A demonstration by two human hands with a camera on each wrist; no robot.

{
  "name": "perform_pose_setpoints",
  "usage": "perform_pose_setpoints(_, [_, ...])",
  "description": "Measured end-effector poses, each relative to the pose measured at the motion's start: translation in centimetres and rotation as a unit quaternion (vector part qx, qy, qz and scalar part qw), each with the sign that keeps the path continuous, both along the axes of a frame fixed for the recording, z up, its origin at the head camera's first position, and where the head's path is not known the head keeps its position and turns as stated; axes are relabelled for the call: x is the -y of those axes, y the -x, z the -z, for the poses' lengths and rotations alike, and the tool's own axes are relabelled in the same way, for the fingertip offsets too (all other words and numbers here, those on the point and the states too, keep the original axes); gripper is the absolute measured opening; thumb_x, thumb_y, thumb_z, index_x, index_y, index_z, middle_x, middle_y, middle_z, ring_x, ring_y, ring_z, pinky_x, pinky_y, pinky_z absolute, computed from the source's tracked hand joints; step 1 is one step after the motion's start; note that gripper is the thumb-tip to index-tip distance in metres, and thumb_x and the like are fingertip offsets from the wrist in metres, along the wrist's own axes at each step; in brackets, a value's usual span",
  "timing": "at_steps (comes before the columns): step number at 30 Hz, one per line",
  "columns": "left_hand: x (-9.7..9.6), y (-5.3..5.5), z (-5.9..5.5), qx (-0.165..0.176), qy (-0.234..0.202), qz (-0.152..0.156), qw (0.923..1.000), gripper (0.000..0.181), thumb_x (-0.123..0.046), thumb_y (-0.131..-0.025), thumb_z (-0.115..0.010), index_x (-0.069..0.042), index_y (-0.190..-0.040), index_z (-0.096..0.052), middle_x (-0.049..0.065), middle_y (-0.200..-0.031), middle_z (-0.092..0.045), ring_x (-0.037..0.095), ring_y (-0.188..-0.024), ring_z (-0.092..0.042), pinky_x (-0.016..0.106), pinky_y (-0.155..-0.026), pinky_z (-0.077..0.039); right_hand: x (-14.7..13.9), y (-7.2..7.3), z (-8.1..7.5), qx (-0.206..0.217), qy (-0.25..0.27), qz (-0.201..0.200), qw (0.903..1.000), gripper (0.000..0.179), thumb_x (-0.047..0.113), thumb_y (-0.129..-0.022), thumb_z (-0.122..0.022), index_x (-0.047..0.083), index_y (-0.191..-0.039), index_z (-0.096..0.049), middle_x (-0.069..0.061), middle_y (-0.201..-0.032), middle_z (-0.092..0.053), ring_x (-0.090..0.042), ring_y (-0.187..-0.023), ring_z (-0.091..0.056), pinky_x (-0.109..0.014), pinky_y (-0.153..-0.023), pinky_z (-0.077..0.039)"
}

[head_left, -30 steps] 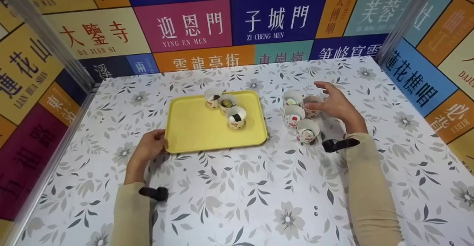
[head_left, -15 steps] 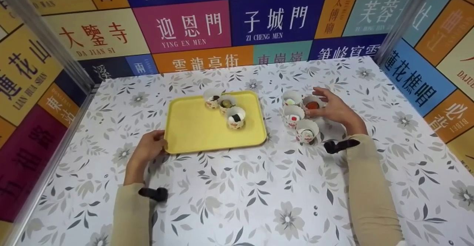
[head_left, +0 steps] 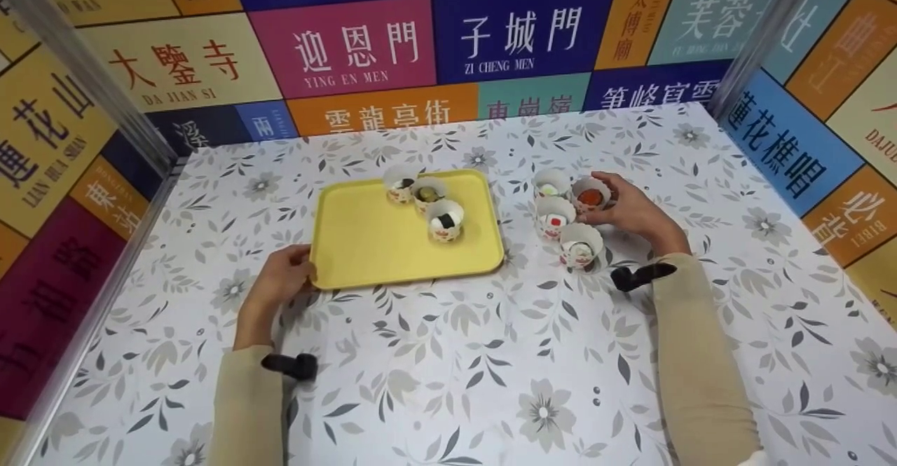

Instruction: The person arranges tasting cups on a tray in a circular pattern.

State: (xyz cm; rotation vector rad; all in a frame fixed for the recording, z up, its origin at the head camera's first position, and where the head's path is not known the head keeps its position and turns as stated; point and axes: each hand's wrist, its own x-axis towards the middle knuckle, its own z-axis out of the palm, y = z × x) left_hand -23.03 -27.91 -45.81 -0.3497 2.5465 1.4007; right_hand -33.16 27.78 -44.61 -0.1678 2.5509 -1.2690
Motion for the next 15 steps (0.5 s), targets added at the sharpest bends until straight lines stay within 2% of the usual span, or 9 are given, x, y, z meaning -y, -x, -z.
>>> perform_pose_setpoints(6, [-0.07,-0.08,-0.08,0.006,0.012,-0.001,0.9999,0.054,-0.006,-0.097,-0.044,0.001,-0.15,-0.041,0.02,-0.132,-0.056,0.014,-0.089,-0.06,0.022,-0.07,-0.052,0.23,0.0,0.09,-0.001,0.003,0.003,1.0,0.097,0.025,-0.086,-0.08,0.016,-0.161,-0.019,-0.026,-0.151,-0.039,-0.037,-0.132,-0.046,-0.05,-0.111,-0.037])
perform_pose_setpoints(15, [-0.1,-0.02,-0.25,-0.002,-0.001,0.003,1.0,0.053,-0.004,-0.096,-0.044,0.003,-0.149,-0.042,0.021,-0.13,-0.056,0.014,-0.089,-0.061,0.022,-0.07,-0.054,0.35,-0.04,0.19,-0.009,0.008,0.044,0.999,0.088,0.03,-0.083,-0.082,0.016,-0.155,-0.035,-0.018,-0.144,-0.048,-0.029,-0.126,-0.048,-0.042,-0.108,-0.038])
